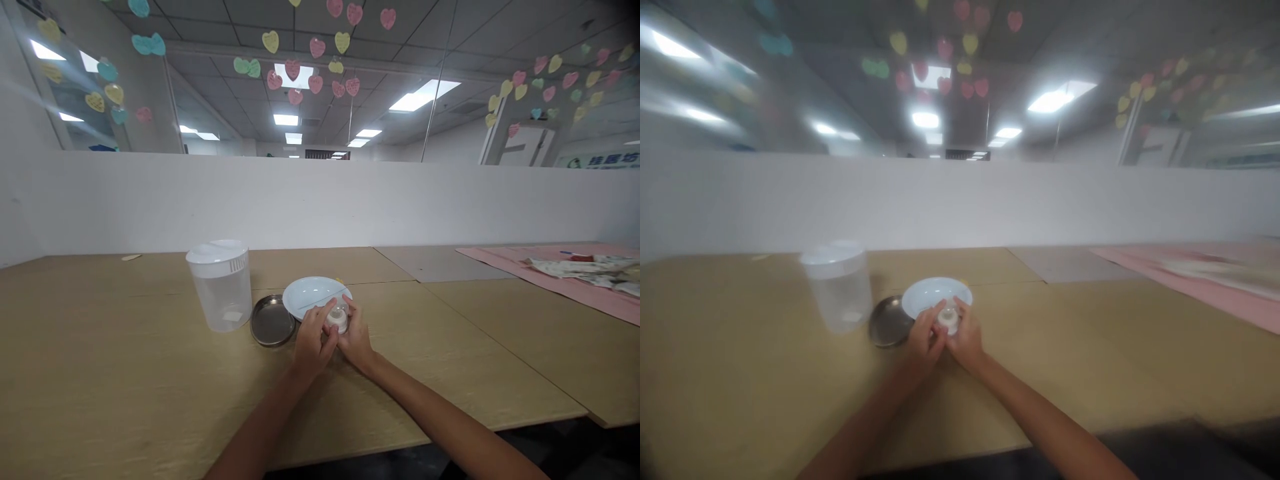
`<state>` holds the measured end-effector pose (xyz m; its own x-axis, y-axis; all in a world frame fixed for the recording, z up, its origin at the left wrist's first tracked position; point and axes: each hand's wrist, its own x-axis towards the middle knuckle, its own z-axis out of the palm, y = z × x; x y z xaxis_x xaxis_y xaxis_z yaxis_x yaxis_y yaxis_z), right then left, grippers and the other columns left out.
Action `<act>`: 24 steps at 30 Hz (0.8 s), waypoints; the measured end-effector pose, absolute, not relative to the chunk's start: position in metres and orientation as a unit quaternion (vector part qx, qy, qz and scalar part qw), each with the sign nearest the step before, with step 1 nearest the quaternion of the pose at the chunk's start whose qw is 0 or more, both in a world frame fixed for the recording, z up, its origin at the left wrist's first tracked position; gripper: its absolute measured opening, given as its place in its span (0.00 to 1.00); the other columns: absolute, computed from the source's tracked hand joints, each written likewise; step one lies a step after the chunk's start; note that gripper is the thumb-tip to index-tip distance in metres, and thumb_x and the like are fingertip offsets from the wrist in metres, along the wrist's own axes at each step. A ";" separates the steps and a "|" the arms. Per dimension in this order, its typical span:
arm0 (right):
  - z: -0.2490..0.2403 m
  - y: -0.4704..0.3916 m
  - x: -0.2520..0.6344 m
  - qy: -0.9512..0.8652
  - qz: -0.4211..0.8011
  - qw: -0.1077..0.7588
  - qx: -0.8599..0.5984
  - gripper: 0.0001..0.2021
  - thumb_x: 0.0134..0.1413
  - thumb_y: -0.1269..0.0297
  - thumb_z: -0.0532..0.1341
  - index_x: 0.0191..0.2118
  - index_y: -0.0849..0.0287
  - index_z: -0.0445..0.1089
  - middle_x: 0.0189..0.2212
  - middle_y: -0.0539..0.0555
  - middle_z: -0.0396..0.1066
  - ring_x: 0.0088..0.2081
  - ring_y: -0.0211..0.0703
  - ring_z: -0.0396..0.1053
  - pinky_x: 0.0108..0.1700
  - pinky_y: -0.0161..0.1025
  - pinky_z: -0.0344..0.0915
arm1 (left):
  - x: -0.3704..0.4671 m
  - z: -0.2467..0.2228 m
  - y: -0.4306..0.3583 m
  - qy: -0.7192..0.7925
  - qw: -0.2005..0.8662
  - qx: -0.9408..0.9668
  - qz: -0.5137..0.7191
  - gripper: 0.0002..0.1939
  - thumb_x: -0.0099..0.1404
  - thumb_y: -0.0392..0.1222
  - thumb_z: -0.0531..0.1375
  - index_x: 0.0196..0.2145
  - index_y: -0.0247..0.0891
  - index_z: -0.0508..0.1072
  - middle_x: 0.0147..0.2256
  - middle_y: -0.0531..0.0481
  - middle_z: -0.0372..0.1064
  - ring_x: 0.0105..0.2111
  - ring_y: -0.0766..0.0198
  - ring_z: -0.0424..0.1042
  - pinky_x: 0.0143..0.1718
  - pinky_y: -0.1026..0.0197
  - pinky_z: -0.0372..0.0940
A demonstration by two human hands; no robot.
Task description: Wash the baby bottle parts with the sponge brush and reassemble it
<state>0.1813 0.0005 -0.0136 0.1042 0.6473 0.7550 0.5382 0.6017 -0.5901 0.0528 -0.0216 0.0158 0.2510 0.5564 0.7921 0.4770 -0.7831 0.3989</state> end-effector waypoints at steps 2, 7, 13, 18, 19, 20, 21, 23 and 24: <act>-0.013 0.001 0.181 -0.668 0.045 0.599 -0.439 0.34 0.45 0.50 0.61 0.55 0.64 0.53 0.39 0.62 0.72 0.34 0.49 0.72 0.33 0.43 0.69 | 0.053 0.017 -0.022 0.328 0.055 0.787 0.519 0.22 0.64 0.39 0.50 0.56 0.40 0.59 0.34 0.48 0.65 0.34 0.63 0.64 0.41 0.58 0.63; -0.011 0.002 0.181 -0.666 0.023 0.596 -0.448 0.35 0.44 0.48 0.61 0.54 0.66 0.54 0.37 0.63 0.72 0.33 0.49 0.72 0.30 0.42 0.69 | 0.053 0.019 -0.022 0.330 0.069 0.784 0.522 0.22 0.64 0.40 0.51 0.56 0.40 0.60 0.31 0.50 0.63 0.33 0.63 0.63 0.39 0.59 0.61; -0.015 0.006 0.180 -0.663 0.002 0.594 -0.455 0.36 0.43 0.47 0.61 0.54 0.66 0.55 0.37 0.63 0.71 0.36 0.51 0.72 0.34 0.44 0.69 | 0.053 0.015 -0.021 0.333 0.081 0.783 0.518 0.22 0.64 0.40 0.50 0.56 0.39 0.59 0.31 0.50 0.62 0.32 0.64 0.63 0.38 0.60 0.61; -0.016 0.006 0.186 -0.680 -0.013 0.592 -0.432 0.32 0.48 0.48 0.59 0.55 0.63 0.55 0.41 0.62 0.70 0.40 0.51 0.70 0.40 0.46 0.68 | 0.048 0.012 -0.018 0.312 0.091 0.803 0.500 0.25 0.65 0.44 0.51 0.59 0.39 0.54 0.45 0.43 0.65 0.42 0.60 0.66 0.46 0.56 0.61; -0.015 0.005 0.188 -0.689 -0.018 0.592 -0.418 0.29 0.50 0.49 0.57 0.54 0.62 0.56 0.42 0.62 0.69 0.42 0.50 0.69 0.41 0.47 0.67 | 0.046 0.011 -0.016 0.304 0.088 0.810 0.493 0.27 0.64 0.46 0.51 0.59 0.39 0.52 0.50 0.41 0.63 0.47 0.58 0.65 0.49 0.54 0.60; -0.014 0.004 0.190 -0.697 -0.022 0.592 -0.404 0.27 0.52 0.50 0.55 0.54 0.61 0.57 0.43 0.62 0.69 0.43 0.50 0.68 0.42 0.47 0.67 | 0.044 0.010 -0.015 0.299 0.086 0.816 0.486 0.29 0.64 0.47 0.52 0.60 0.38 0.51 0.53 0.40 0.60 0.51 0.56 0.62 0.51 0.53 0.59; -0.012 0.004 0.192 -0.703 -0.022 0.592 -0.393 0.24 0.54 0.51 0.53 0.53 0.60 0.58 0.44 0.61 0.68 0.43 0.49 0.68 0.43 0.47 0.66 | 0.042 0.009 -0.014 0.297 0.083 0.822 0.479 0.31 0.63 0.49 0.53 0.61 0.38 0.49 0.55 0.40 0.58 0.53 0.54 0.60 0.53 0.52 0.58; -0.009 0.003 0.196 -0.706 -0.012 0.595 -0.384 0.22 0.58 0.53 0.49 0.54 0.59 0.59 0.42 0.60 0.68 0.41 0.47 0.67 0.42 0.46 0.66 | 0.041 0.007 -0.012 0.305 0.076 0.824 0.471 0.36 0.61 0.52 0.55 0.62 0.38 0.46 0.56 0.38 0.57 0.55 0.53 0.59 0.53 0.51 0.57; -0.008 0.002 0.197 -0.704 -0.006 0.597 -0.384 0.22 0.59 0.53 0.47 0.54 0.59 0.59 0.40 0.59 0.69 0.39 0.47 0.68 0.41 0.45 0.66 | 0.041 0.006 -0.011 0.313 0.073 0.821 0.471 0.39 0.60 0.53 0.57 0.62 0.37 0.44 0.56 0.38 0.58 0.54 0.52 0.60 0.53 0.51 0.58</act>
<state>0.1971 0.0022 -0.0078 0.0078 0.5337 0.8456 0.5477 0.7053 -0.4502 0.0405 -0.0106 0.0057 0.3599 0.5834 0.7281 0.4456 -0.7931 0.4153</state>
